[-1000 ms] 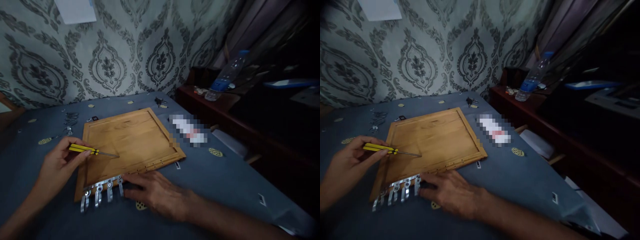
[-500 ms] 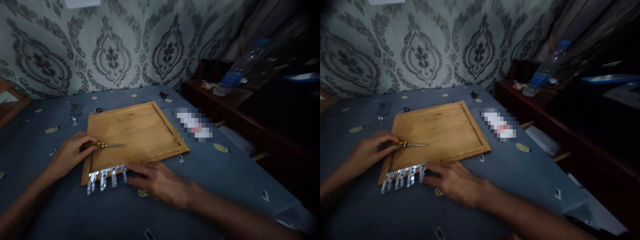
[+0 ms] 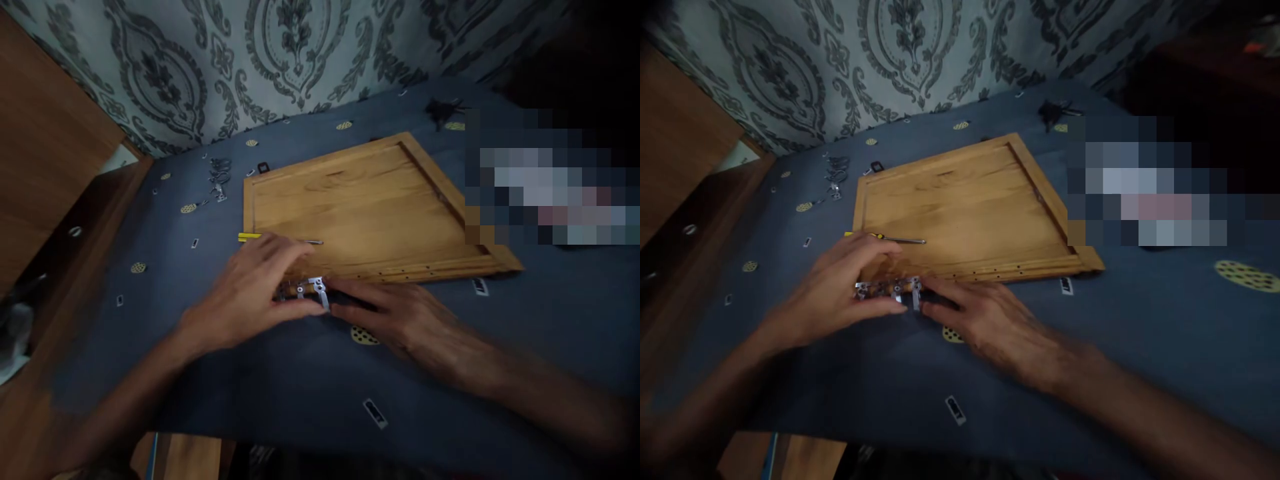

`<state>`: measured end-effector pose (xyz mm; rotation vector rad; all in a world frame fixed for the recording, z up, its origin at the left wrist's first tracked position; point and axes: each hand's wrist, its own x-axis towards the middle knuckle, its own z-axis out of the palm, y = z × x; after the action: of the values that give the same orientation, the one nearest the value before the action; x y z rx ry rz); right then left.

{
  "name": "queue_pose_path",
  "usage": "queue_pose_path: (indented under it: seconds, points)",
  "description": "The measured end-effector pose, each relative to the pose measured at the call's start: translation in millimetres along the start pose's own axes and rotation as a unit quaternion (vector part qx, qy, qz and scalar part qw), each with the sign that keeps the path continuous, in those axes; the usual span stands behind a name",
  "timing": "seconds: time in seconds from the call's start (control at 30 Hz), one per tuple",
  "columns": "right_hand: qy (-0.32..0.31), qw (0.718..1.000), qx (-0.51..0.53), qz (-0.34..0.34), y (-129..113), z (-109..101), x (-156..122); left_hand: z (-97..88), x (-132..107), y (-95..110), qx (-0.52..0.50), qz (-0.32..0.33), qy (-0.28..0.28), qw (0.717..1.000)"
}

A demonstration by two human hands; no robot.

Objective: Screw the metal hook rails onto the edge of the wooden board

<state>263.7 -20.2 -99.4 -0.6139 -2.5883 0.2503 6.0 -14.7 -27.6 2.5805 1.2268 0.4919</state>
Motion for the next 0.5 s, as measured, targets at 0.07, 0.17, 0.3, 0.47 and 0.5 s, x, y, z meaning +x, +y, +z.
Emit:
queue_pose_path:
  seconds: [0.07,0.17,0.3,0.47,0.5]
  points:
    - [-0.005,1.0,0.002,0.0,0,0,1,9.0,-2,9,0.024,0.013,-0.016,0.999]
    - [-0.004,1.0,0.014,-0.007,0,-1,2,18.9,-2,15,0.05,0.018,-0.015,0.998]
    - [-0.005,1.0,0.015,-0.001,-1,-3,4,24.1,-2,16,0.045,0.001,-0.024,0.999]
    - [-0.009,1.0,0.008,0.004,-1,-3,4,28.8,-3,14,0.032,-0.007,-0.032,0.999]
    - [-0.008,1.0,0.006,0.003,-1,-3,3,29.5,-3,14,0.03,-0.008,-0.033,0.999]
